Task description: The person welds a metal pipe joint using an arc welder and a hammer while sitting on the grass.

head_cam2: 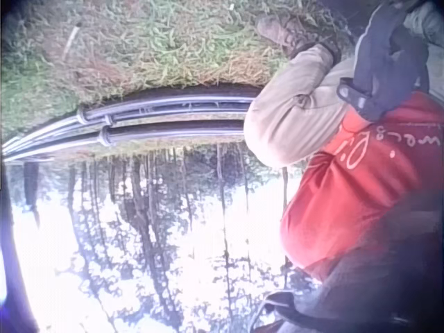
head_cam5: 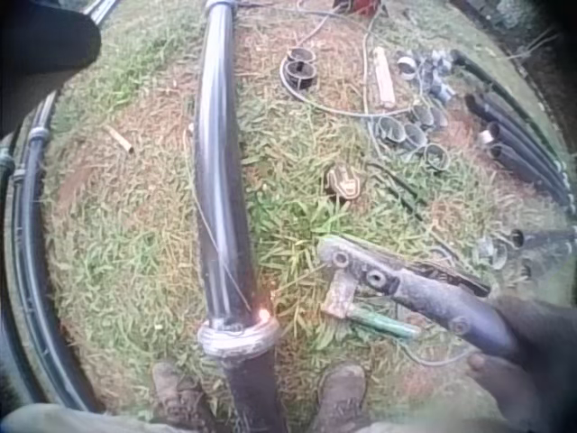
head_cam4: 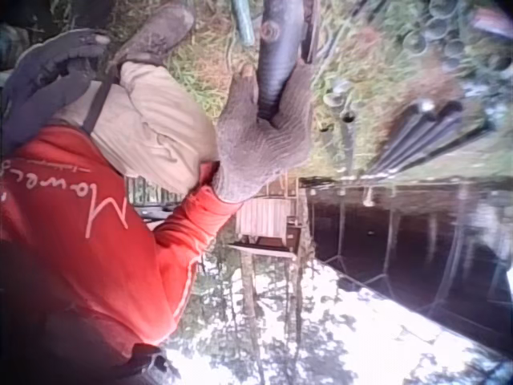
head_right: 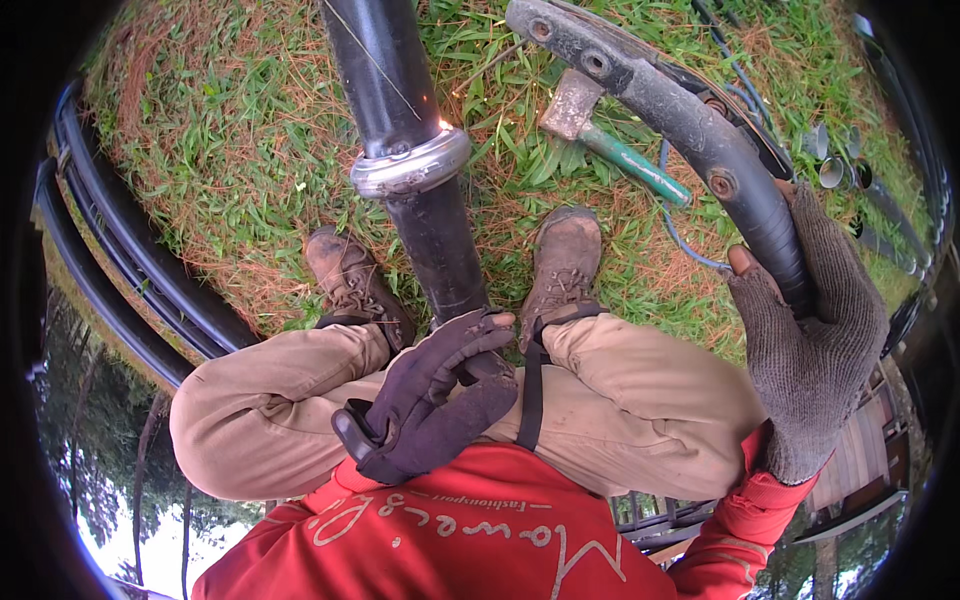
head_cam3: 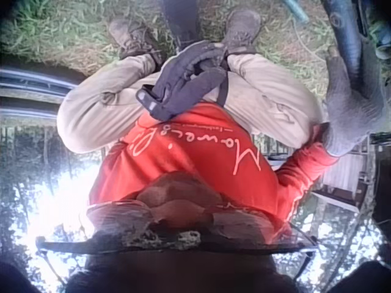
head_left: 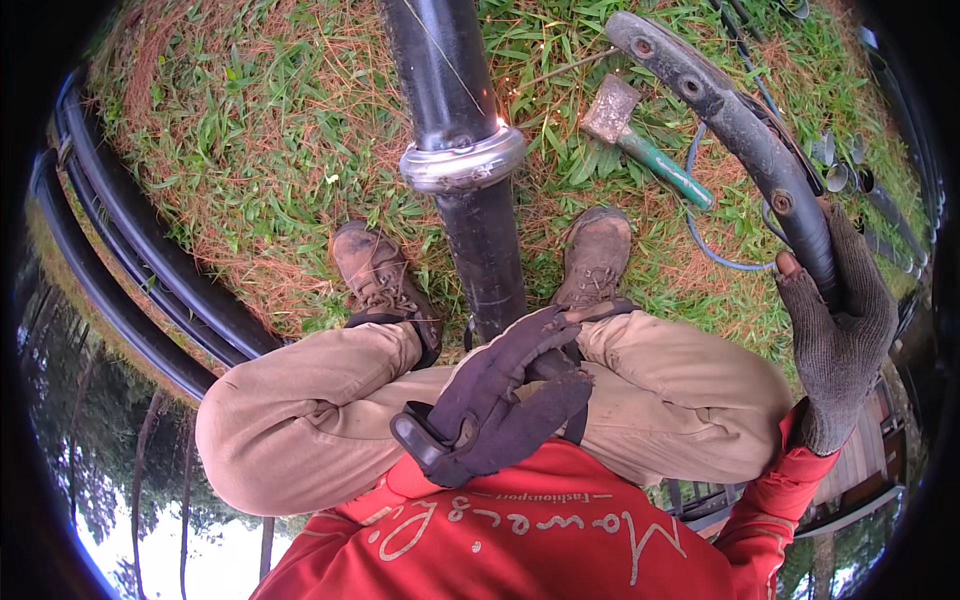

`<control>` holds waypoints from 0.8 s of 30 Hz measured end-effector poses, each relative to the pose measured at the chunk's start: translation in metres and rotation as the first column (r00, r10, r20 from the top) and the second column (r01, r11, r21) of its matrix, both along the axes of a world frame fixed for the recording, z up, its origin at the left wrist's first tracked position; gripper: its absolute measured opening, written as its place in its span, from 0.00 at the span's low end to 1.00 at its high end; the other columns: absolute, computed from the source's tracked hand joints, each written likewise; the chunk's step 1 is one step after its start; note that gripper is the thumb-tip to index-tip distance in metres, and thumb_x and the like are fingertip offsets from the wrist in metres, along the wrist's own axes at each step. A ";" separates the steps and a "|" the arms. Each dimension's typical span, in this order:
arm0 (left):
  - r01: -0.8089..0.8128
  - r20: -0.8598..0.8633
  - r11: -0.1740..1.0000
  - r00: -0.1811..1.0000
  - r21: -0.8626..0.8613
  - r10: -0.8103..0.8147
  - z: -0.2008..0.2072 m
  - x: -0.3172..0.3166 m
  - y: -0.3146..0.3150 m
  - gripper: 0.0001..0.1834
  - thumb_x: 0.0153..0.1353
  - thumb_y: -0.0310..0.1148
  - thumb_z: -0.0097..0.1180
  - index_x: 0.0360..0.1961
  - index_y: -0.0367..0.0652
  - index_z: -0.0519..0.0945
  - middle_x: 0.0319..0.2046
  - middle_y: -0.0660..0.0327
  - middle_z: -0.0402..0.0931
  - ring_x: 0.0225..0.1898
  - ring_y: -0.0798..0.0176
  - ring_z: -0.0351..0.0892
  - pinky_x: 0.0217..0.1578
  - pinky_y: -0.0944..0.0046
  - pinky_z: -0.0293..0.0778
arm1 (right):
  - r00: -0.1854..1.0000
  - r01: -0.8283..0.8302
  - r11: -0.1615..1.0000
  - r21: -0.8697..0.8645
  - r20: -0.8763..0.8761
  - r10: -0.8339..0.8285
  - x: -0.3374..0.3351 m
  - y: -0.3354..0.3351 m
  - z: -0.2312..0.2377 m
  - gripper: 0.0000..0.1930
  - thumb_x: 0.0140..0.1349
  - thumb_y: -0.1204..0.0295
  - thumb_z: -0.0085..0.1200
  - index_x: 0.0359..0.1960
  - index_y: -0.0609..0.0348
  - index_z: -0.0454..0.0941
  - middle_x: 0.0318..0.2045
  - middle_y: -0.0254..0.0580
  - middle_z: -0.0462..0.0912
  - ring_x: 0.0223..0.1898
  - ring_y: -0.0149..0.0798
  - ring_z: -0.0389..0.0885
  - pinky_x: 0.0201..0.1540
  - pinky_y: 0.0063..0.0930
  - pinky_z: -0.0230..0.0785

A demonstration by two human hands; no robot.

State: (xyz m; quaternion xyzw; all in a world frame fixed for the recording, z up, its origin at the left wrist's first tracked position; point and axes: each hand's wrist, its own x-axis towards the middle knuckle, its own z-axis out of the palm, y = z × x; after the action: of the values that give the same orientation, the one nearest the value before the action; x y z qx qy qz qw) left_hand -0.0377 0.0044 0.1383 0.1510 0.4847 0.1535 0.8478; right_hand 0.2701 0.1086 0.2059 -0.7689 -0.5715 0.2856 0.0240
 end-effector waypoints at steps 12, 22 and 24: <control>0.004 -0.003 0.997 1.000 0.075 -0.004 -0.004 -0.002 -0.004 0.34 0.70 0.25 0.67 0.77 0.37 0.73 0.48 0.63 0.84 0.47 0.74 0.81 0.54 0.65 0.78 | 0.998 -0.038 0.998 -0.043 -0.042 0.036 -0.007 -0.002 -0.002 0.31 0.60 0.78 0.77 0.66 0.70 0.83 0.58 0.53 0.89 0.57 0.38 0.88 0.58 0.33 0.84; 0.046 -0.024 0.988 0.999 0.149 -0.043 -0.007 -0.003 -0.007 0.35 0.70 0.26 0.69 0.77 0.37 0.73 0.48 0.62 0.84 0.46 0.73 0.83 0.53 0.65 0.79 | 0.998 -0.054 0.998 -0.039 -0.014 0.054 -0.011 -0.002 -0.003 0.31 0.60 0.77 0.77 0.66 0.69 0.83 0.54 0.51 0.91 0.56 0.38 0.89 0.59 0.34 0.81; 0.032 -0.022 0.986 0.999 0.162 -0.028 -0.005 -0.002 -0.007 0.35 0.70 0.26 0.69 0.77 0.37 0.73 0.48 0.62 0.84 0.46 0.73 0.83 0.53 0.65 0.79 | 0.997 -0.079 0.995 -0.057 0.006 0.079 -0.010 -0.001 0.000 0.30 0.60 0.77 0.76 0.66 0.69 0.83 0.55 0.51 0.91 0.55 0.37 0.89 0.58 0.33 0.82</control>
State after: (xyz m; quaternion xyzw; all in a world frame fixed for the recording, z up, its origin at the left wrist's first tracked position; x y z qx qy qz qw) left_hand -0.0392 -0.0030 0.1334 0.2282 0.4766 0.1782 0.8301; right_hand 0.2604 0.1077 0.2056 -0.7472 -0.5932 0.2995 -0.0116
